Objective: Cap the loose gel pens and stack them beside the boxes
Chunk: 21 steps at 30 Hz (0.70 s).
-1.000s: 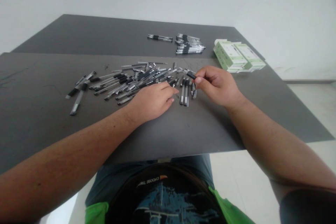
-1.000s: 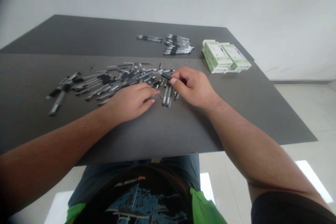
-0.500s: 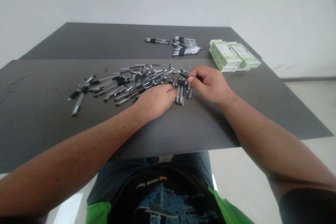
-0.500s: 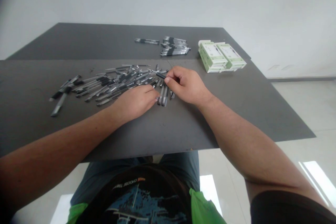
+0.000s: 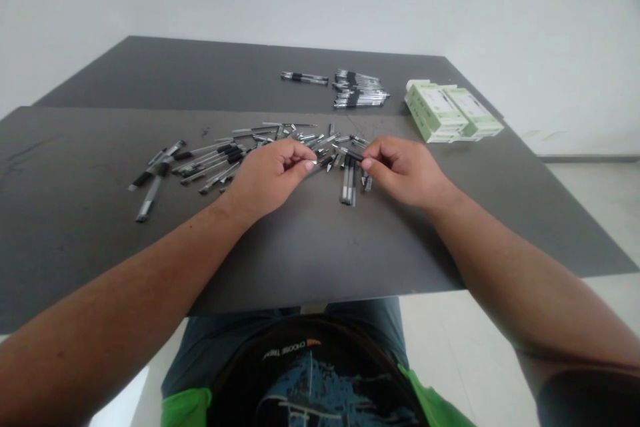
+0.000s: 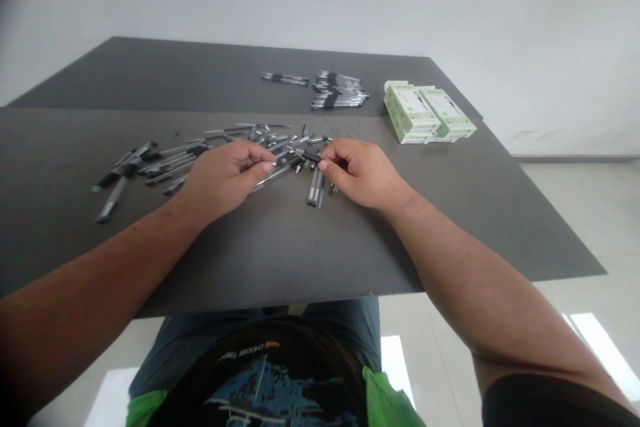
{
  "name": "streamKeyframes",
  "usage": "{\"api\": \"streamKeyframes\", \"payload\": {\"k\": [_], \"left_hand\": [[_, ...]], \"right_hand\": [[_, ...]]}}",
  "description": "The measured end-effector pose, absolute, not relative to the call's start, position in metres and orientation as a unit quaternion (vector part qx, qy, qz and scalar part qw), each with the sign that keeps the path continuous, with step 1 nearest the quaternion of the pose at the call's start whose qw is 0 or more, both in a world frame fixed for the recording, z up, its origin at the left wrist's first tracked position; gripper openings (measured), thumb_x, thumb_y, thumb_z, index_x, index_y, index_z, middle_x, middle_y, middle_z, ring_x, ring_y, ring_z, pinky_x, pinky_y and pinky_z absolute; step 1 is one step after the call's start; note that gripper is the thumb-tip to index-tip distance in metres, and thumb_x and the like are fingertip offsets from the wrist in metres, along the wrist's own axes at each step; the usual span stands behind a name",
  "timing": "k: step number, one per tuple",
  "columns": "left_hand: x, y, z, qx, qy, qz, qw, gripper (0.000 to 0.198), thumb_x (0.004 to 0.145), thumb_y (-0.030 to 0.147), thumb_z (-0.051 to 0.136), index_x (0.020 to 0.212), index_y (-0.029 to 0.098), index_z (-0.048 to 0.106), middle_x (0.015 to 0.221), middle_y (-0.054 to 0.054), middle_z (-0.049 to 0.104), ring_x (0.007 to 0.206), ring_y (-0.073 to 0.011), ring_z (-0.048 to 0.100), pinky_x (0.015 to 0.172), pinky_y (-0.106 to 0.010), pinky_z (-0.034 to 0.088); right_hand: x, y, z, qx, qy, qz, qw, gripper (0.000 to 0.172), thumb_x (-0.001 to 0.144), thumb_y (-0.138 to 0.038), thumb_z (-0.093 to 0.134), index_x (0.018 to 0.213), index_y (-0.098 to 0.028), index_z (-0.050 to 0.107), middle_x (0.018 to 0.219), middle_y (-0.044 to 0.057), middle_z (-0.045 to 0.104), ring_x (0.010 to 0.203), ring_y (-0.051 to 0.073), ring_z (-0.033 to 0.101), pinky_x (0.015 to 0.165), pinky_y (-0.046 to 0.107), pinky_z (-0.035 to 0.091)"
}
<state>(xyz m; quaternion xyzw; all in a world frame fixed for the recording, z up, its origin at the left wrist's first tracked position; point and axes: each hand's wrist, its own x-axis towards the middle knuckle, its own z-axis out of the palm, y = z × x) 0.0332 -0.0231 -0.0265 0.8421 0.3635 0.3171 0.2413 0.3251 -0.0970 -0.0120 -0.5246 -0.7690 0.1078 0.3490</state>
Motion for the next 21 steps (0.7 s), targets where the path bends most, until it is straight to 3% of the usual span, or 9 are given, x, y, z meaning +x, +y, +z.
{"api": "streamKeyframes", "payload": {"k": [7, 21], "left_hand": [[0.034, -0.023, -0.027, 0.776, 0.369, 0.346, 0.376, 0.012, 0.1, 0.035, 0.071, 0.102, 0.022, 0.071, 0.072, 0.003, 0.072, 0.055, -0.0139, 0.063, 0.055, -0.028, 0.049], [0.037, -0.031, -0.027, 0.772, 0.356, 0.359, 0.386, 0.016, 0.1, 0.037, 0.071, 0.104, 0.022, 0.074, 0.076, 0.002, 0.073, 0.065, -0.0154, 0.067, 0.062, -0.03, 0.052]], "right_hand": [[0.326, -0.099, -0.009, -0.505, -0.798, 0.08, 0.32, 0.017, 0.104, -0.039, 0.07, 0.097, -0.027, 0.078, 0.09, 0.005, 0.081, 0.083, 0.025, 0.073, 0.082, 0.038, 0.056], [0.323, -0.106, -0.006, -0.469, -0.824, 0.059, 0.313, 0.01, 0.105, -0.031, 0.07, 0.101, -0.027, 0.079, 0.086, 0.003, 0.077, 0.076, 0.022, 0.071, 0.074, 0.037, 0.055]]}}
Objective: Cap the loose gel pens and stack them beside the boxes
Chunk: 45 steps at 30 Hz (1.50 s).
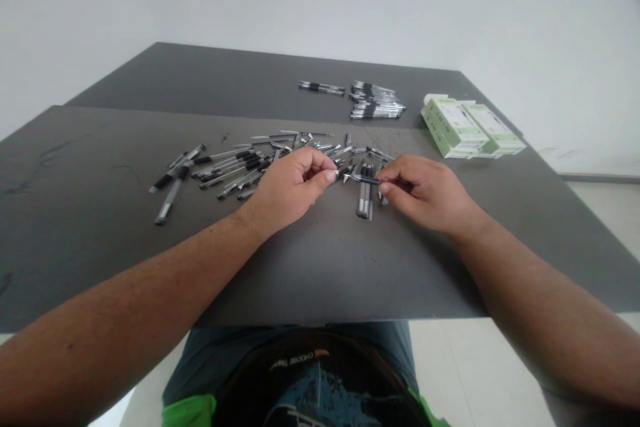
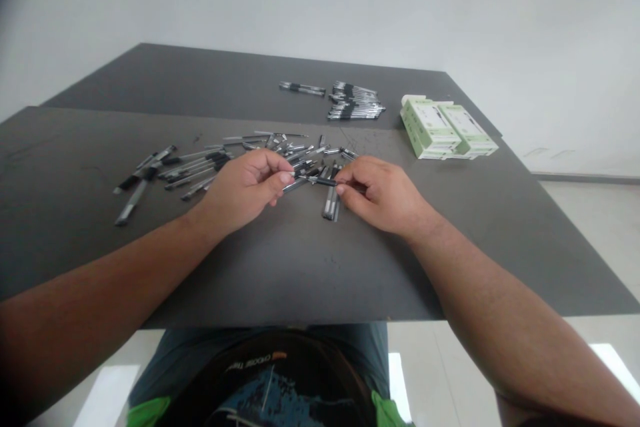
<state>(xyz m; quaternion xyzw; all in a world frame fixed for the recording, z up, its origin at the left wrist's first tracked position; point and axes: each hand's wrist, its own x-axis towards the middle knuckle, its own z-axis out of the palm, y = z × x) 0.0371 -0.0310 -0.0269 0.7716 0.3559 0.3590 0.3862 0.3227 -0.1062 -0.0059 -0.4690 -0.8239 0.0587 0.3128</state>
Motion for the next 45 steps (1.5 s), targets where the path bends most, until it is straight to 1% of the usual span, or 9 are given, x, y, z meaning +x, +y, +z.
{"api": "streamKeyframes", "payload": {"k": [6, 9, 16, 23, 27, 32, 40, 42, 45], "left_hand": [[0.037, -0.033, -0.028, 0.781, 0.354, 0.349, 0.378, 0.015, 0.101, 0.036, 0.07, 0.104, 0.022, 0.074, 0.081, -0.001, 0.076, 0.074, -0.0183, 0.071, 0.07, -0.032, 0.057], [0.038, -0.034, -0.029, 0.784, 0.351, 0.347, 0.375, 0.016, 0.102, 0.038, 0.071, 0.105, 0.022, 0.074, 0.081, -0.001, 0.075, 0.075, -0.019, 0.072, 0.073, -0.033, 0.058], [0.04, -0.042, -0.026, 0.788, 0.353, 0.337, 0.375, 0.014, 0.101, 0.034, 0.072, 0.104, 0.022, 0.077, 0.081, 0.0, 0.076, 0.073, -0.0165, 0.07, 0.076, -0.031, 0.057], [0.041, -0.046, -0.024, 0.801, 0.34, 0.35, 0.348, 0.01, 0.101, 0.029, 0.071, 0.102, 0.021, 0.077, 0.087, -0.001, 0.078, 0.074, -0.0154, 0.069, 0.08, -0.03, 0.058], [0.042, -0.047, -0.024, 0.802, 0.342, 0.35, 0.341, 0.01, 0.101, 0.029, 0.071, 0.103, 0.021, 0.077, 0.085, 0.0, 0.077, 0.074, -0.0153, 0.069, 0.079, -0.03, 0.058], [0.043, -0.048, -0.026, 0.793, 0.344, 0.344, 0.366, 0.01, 0.101, 0.03, 0.072, 0.102, 0.021, 0.076, 0.081, 0.001, 0.075, 0.073, -0.0157, 0.07, 0.076, -0.03, 0.056], [0.042, -0.047, -0.027, 0.804, 0.332, 0.351, 0.346, 0.01, 0.1, 0.029, 0.072, 0.103, 0.021, 0.078, 0.092, -0.002, 0.082, 0.08, -0.016, 0.073, 0.076, -0.03, 0.056], [0.042, -0.047, -0.027, 0.808, 0.327, 0.35, 0.344, 0.01, 0.1, 0.029, 0.072, 0.102, 0.021, 0.078, 0.093, -0.002, 0.083, 0.08, -0.0161, 0.073, 0.076, -0.03, 0.056], [0.042, -0.047, -0.026, 0.809, 0.323, 0.353, 0.342, 0.011, 0.1, 0.029, 0.072, 0.102, 0.021, 0.077, 0.093, -0.002, 0.083, 0.08, -0.0159, 0.074, 0.075, -0.029, 0.056]], "right_hand": [[0.322, -0.106, -0.008, -0.457, -0.829, 0.055, 0.316, 0.008, 0.105, -0.028, 0.071, 0.103, -0.026, 0.079, 0.088, 0.003, 0.077, 0.078, 0.022, 0.072, 0.075, 0.036, 0.054], [0.322, -0.106, -0.009, -0.455, -0.832, 0.05, 0.313, 0.008, 0.106, -0.028, 0.071, 0.103, -0.026, 0.078, 0.088, 0.003, 0.077, 0.079, 0.022, 0.072, 0.076, 0.035, 0.054], [0.32, -0.105, -0.011, -0.431, -0.846, 0.031, 0.312, 0.009, 0.107, -0.027, 0.071, 0.104, -0.024, 0.078, 0.087, 0.002, 0.077, 0.078, 0.02, 0.073, 0.074, 0.033, 0.053], [0.318, -0.107, -0.01, -0.433, -0.848, 0.031, 0.303, 0.011, 0.108, -0.028, 0.069, 0.104, -0.023, 0.078, 0.087, 0.002, 0.076, 0.079, 0.02, 0.073, 0.074, 0.032, 0.054], [0.317, -0.107, -0.009, -0.434, -0.849, 0.028, 0.301, 0.01, 0.108, -0.026, 0.07, 0.104, -0.022, 0.078, 0.086, 0.002, 0.076, 0.078, 0.02, 0.072, 0.073, 0.032, 0.053], [0.316, -0.108, -0.009, -0.437, -0.848, 0.034, 0.298, 0.01, 0.107, -0.025, 0.07, 0.103, -0.022, 0.078, 0.087, 0.003, 0.076, 0.079, 0.02, 0.073, 0.075, 0.033, 0.053], [0.314, -0.11, -0.007, -0.423, -0.853, 0.034, 0.304, 0.006, 0.107, -0.025, 0.073, 0.104, -0.023, 0.077, 0.087, 0.002, 0.077, 0.079, 0.021, 0.073, 0.075, 0.033, 0.053], [0.313, -0.109, -0.007, -0.42, -0.856, 0.032, 0.299, 0.007, 0.109, -0.025, 0.071, 0.104, -0.023, 0.077, 0.088, 0.003, 0.077, 0.08, 0.021, 0.074, 0.075, 0.033, 0.053], [0.315, -0.107, -0.009, -0.416, -0.864, 0.024, 0.283, 0.015, 0.114, -0.028, 0.065, 0.107, -0.023, 0.077, 0.091, 0.005, 0.08, 0.083, 0.022, 0.075, 0.077, 0.033, 0.055]]}}
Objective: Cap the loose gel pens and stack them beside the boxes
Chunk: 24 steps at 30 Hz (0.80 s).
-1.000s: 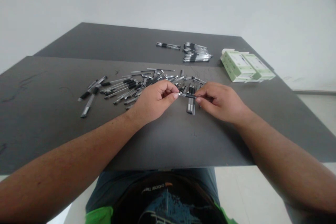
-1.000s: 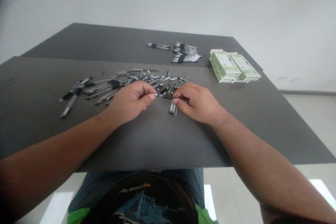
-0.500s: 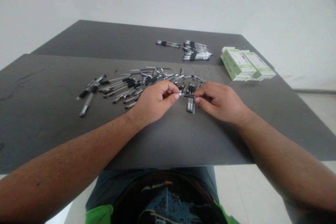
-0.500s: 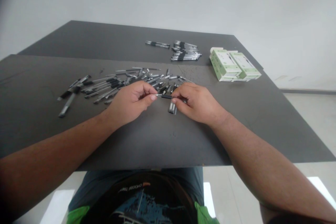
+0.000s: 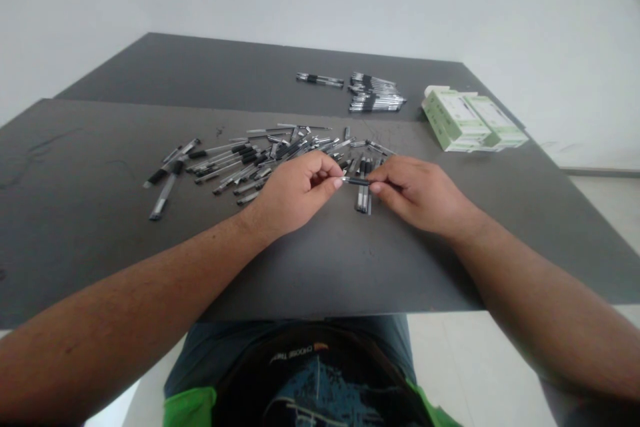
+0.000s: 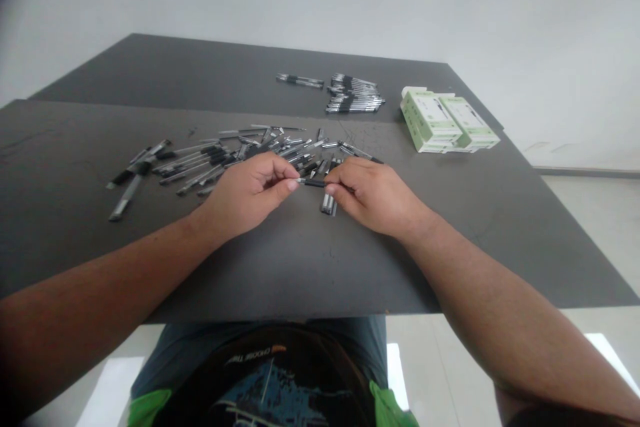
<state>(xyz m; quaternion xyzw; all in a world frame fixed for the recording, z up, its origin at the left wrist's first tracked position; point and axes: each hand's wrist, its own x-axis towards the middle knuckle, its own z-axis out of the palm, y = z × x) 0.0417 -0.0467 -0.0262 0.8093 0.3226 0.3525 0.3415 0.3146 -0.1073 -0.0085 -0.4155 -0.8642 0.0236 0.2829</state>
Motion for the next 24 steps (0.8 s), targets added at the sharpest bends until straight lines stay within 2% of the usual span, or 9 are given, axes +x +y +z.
{"api": "streamKeyframes", "payload": {"k": [4, 10, 16, 18, 22, 24], "left_hand": [[0.0423, -0.0468, -0.0257, 0.817, 0.31, 0.355, 0.332, 0.01, 0.1, 0.027, 0.071, 0.102, 0.02, 0.077, 0.093, -0.001, 0.083, 0.079, -0.0152, 0.073, 0.075, -0.028, 0.055], [0.0412, -0.0475, -0.0251, 0.824, 0.304, 0.351, 0.326, 0.014, 0.101, 0.03, 0.07, 0.107, 0.019, 0.077, 0.093, -0.001, 0.083, 0.077, -0.0152, 0.074, 0.073, -0.028, 0.056], [0.0399, -0.0471, -0.0219, 0.846, 0.311, 0.325, 0.287, 0.015, 0.103, 0.031, 0.069, 0.102, 0.021, 0.08, 0.093, -0.002, 0.083, 0.082, -0.0178, 0.075, 0.082, -0.031, 0.058], [0.0398, -0.0473, -0.0212, 0.849, 0.311, 0.321, 0.28, 0.014, 0.102, 0.03, 0.068, 0.103, 0.021, 0.08, 0.094, -0.002, 0.083, 0.083, -0.0182, 0.075, 0.084, -0.031, 0.059], [0.0388, -0.0479, -0.021, 0.858, 0.304, 0.322, 0.261, 0.013, 0.102, 0.028, 0.068, 0.104, 0.022, 0.079, 0.095, -0.002, 0.083, 0.084, -0.0185, 0.074, 0.085, -0.032, 0.06], [0.0383, -0.048, -0.0213, 0.861, 0.302, 0.32, 0.256, 0.012, 0.102, 0.027, 0.068, 0.104, 0.022, 0.079, 0.095, -0.002, 0.082, 0.084, -0.0185, 0.074, 0.085, -0.031, 0.06]], "right_hand": [[0.3164, -0.1051, -0.0115, -0.42, -0.867, 0.027, 0.268, 0.021, 0.117, -0.03, 0.06, 0.109, -0.022, 0.078, 0.094, 0.006, 0.082, 0.087, 0.023, 0.077, 0.079, 0.034, 0.056], [0.3144, -0.1082, -0.0092, -0.445, -0.851, 0.051, 0.275, 0.015, 0.111, -0.031, 0.066, 0.109, -0.023, 0.078, 0.094, 0.004, 0.082, 0.083, 0.021, 0.076, 0.077, 0.033, 0.056], [0.3136, -0.1093, -0.0066, -0.488, -0.829, 0.07, 0.266, 0.006, 0.1, -0.03, 0.076, 0.104, -0.025, 0.079, 0.089, 0.002, 0.082, 0.073, 0.019, 0.071, 0.071, 0.031, 0.052], [0.3139, -0.109, -0.0066, -0.488, -0.831, 0.072, 0.255, 0.008, 0.103, -0.031, 0.074, 0.101, -0.026, 0.079, 0.086, 0.002, 0.081, 0.073, 0.02, 0.071, 0.071, 0.032, 0.053], [0.3147, -0.1093, -0.0068, -0.474, -0.842, 0.084, 0.244, 0.025, 0.113, -0.038, 0.062, 0.101, -0.025, 0.079, 0.089, 0.005, 0.082, 0.081, 0.022, 0.075, 0.076, 0.033, 0.054], [0.3149, -0.1097, -0.0067, -0.476, -0.838, 0.092, 0.251, 0.021, 0.111, -0.04, 0.067, 0.103, -0.025, 0.079, 0.089, 0.004, 0.082, 0.079, 0.021, 0.074, 0.074, 0.032, 0.053]]}}
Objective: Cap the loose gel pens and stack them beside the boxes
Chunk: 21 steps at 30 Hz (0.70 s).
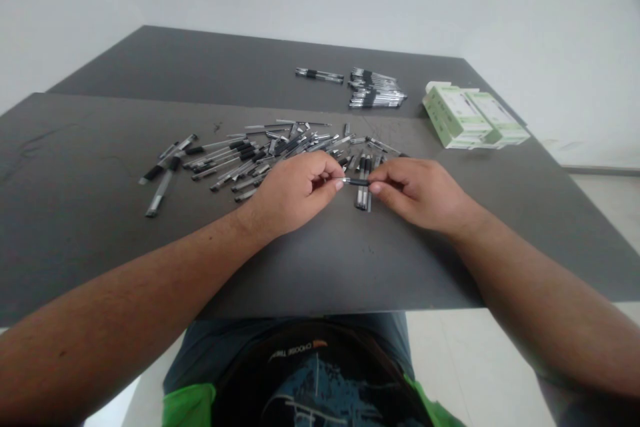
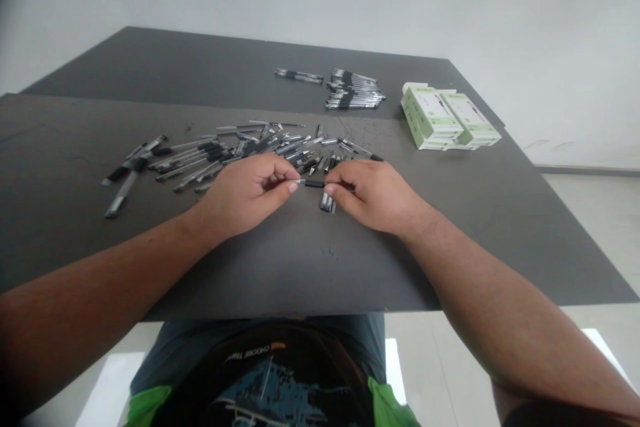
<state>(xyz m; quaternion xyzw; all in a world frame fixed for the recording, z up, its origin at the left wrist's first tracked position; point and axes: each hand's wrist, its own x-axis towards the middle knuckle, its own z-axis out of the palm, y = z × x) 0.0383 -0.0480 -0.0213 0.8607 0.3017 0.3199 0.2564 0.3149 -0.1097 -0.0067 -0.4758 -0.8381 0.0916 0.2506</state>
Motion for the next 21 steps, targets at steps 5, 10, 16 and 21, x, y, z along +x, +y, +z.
{"api": "streamKeyframes", "payload": {"k": [5, 10, 16, 21], "left_hand": [[0.038, -0.048, -0.022, 0.866, 0.291, 0.317, 0.254, 0.012, 0.102, 0.026, 0.068, 0.105, 0.022, 0.079, 0.094, -0.002, 0.081, 0.084, -0.0185, 0.073, 0.085, -0.031, 0.059], [0.037, -0.048, -0.021, 0.866, 0.287, 0.326, 0.245, 0.013, 0.102, 0.025, 0.067, 0.105, 0.021, 0.079, 0.095, -0.002, 0.081, 0.083, -0.0179, 0.073, 0.085, -0.031, 0.059], [0.034, -0.046, -0.017, 0.862, 0.304, 0.327, 0.239, 0.015, 0.101, 0.03, 0.067, 0.103, 0.021, 0.079, 0.094, -0.003, 0.081, 0.081, -0.0185, 0.073, 0.082, -0.032, 0.058], [0.03, -0.038, -0.012, 0.852, 0.344, 0.328, 0.222, 0.016, 0.099, 0.032, 0.069, 0.102, 0.022, 0.08, 0.089, -0.003, 0.081, 0.078, -0.0192, 0.071, 0.082, -0.034, 0.059]], "right_hand": [[0.315, -0.109, -0.006, -0.463, -0.845, 0.093, 0.251, 0.017, 0.109, -0.036, 0.068, 0.1, -0.025, 0.077, 0.086, 0.003, 0.08, 0.076, 0.02, 0.072, 0.072, 0.031, 0.051], [0.316, -0.108, -0.007, -0.457, -0.85, 0.084, 0.249, 0.022, 0.112, -0.036, 0.063, 0.099, -0.024, 0.077, 0.086, 0.004, 0.08, 0.078, 0.021, 0.072, 0.073, 0.031, 0.051], [0.319, -0.108, -0.007, -0.471, -0.841, 0.084, 0.252, 0.02, 0.109, -0.038, 0.065, 0.1, -0.025, 0.077, 0.086, 0.003, 0.079, 0.076, 0.02, 0.071, 0.072, 0.032, 0.049], [0.327, -0.105, -0.001, -0.484, -0.835, 0.074, 0.252, 0.02, 0.106, -0.038, 0.066, 0.096, -0.025, 0.077, 0.081, 0.002, 0.078, 0.071, 0.02, 0.068, 0.068, 0.032, 0.047]]}}
